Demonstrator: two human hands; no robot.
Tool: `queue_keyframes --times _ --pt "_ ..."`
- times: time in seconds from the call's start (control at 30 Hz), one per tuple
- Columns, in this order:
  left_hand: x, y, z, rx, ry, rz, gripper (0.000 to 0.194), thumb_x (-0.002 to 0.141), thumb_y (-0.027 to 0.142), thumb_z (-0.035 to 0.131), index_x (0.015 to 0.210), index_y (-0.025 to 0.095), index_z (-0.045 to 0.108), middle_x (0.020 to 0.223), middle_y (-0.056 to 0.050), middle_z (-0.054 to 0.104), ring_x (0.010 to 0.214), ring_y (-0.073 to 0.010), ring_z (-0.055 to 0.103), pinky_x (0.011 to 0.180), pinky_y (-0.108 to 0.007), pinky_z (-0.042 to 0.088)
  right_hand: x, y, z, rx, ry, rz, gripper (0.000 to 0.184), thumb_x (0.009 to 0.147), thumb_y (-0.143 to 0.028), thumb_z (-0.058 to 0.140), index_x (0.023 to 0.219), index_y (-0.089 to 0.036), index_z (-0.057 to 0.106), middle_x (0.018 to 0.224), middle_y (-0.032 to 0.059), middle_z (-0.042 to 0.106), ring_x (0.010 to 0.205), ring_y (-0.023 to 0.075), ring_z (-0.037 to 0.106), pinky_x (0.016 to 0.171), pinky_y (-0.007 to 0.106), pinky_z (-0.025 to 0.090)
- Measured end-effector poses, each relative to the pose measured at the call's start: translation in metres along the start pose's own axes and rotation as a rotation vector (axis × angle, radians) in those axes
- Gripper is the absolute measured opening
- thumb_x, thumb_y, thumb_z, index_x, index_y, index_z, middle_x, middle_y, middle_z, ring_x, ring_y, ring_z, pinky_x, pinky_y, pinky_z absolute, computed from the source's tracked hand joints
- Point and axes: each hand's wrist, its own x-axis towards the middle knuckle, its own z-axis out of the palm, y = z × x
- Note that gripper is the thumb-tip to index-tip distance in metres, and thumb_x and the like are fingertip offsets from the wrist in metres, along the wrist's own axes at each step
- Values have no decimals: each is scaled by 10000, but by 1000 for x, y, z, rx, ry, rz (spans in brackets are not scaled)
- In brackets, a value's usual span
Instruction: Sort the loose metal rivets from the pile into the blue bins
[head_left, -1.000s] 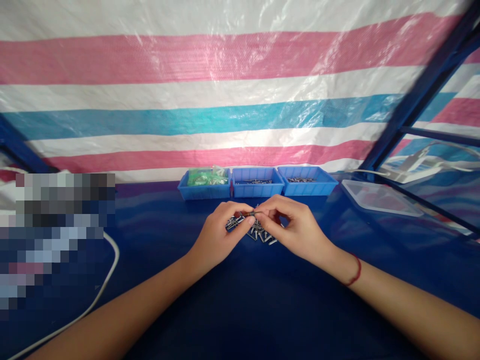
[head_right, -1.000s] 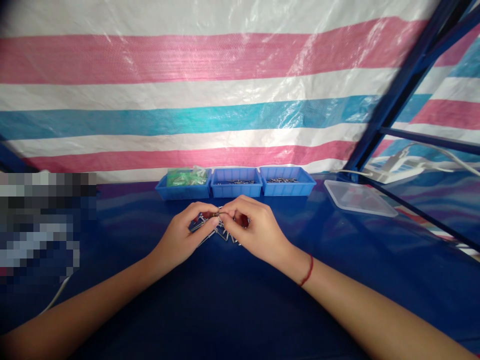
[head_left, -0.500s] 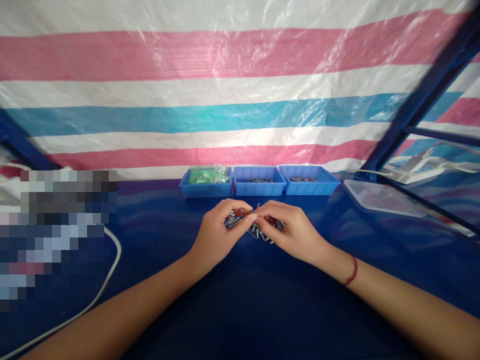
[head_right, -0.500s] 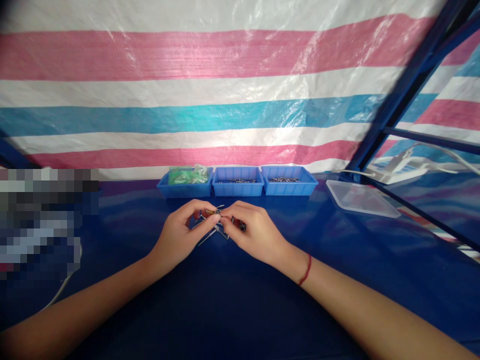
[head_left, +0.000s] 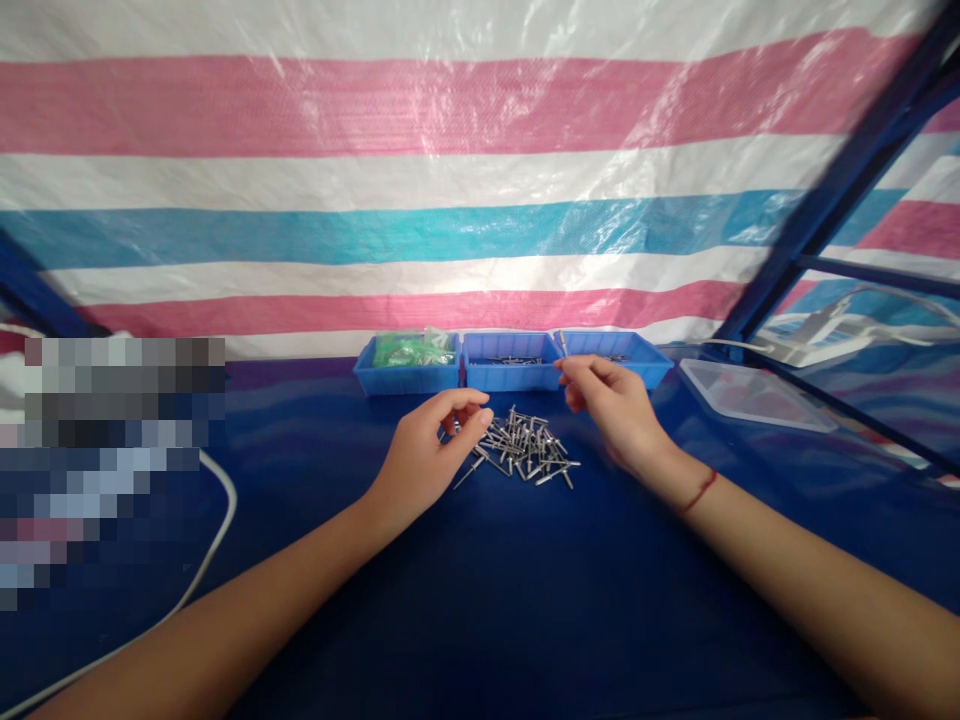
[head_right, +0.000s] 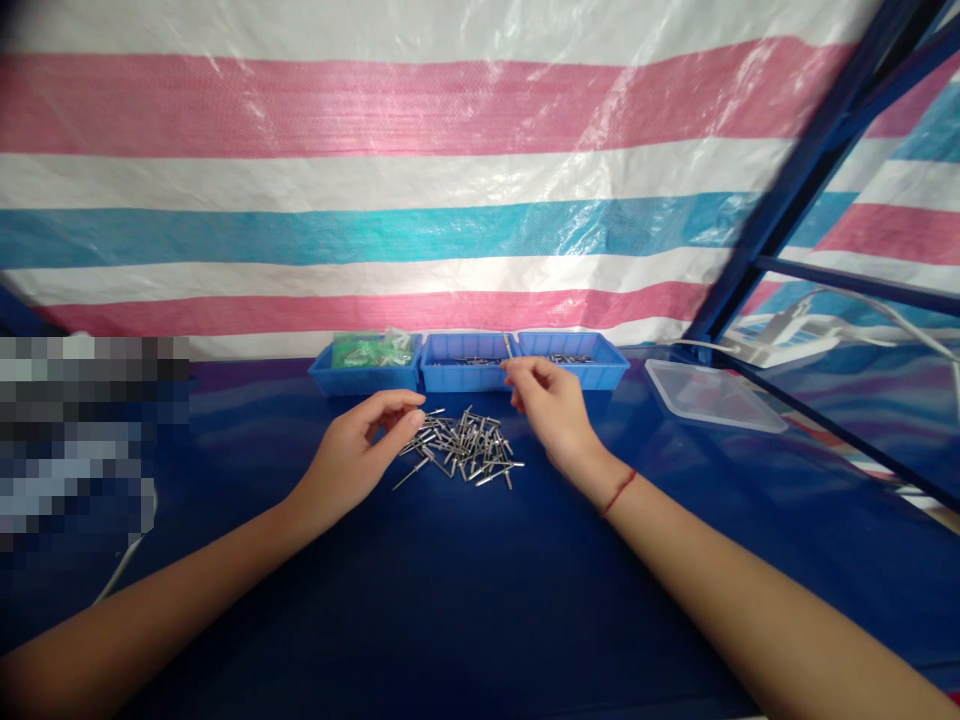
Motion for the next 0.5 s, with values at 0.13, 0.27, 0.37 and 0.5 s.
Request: queue_keyframes --times 0.13,0.27,0.37,0.5 --pt "2 -3 -1 27 -46 -21 205 869 299 514 980 189 646 867 -13 688 728 -137 611 670 -246 475 20 0 -14 166 197 156 141 693 -292 634 739 -159 623 678 3 542 473 70 437 432 224 369" --pt "3 -8 -2 110 -55 -17 201 872 256 492 973 186 652 849 -6 690 705 -132 602 676 -245 473 28 -1 -22 267 261 334 88 734 -226 581 761 -150 618 689 14 529 464 64 439 391 205 381" --pt "6 -11 -6 215 -73 18 210 869 221 471 970 183 652 885 -18 685 741 -143 603 724 -268 470 27 -2 -21 298 240 390 102 758 -198 533 775 -140 615 669 7 511 453 60 441 383 196 384" --pt "10 -15 -14 424 -218 68 190 843 184 473 867 178 662 858 -34 669 809 -188 600 764 -321 449 17 -6 -13 282 151 349 91 742 -192 553 785 -142 615 654 -5 513 456 60 446 399 196 385"
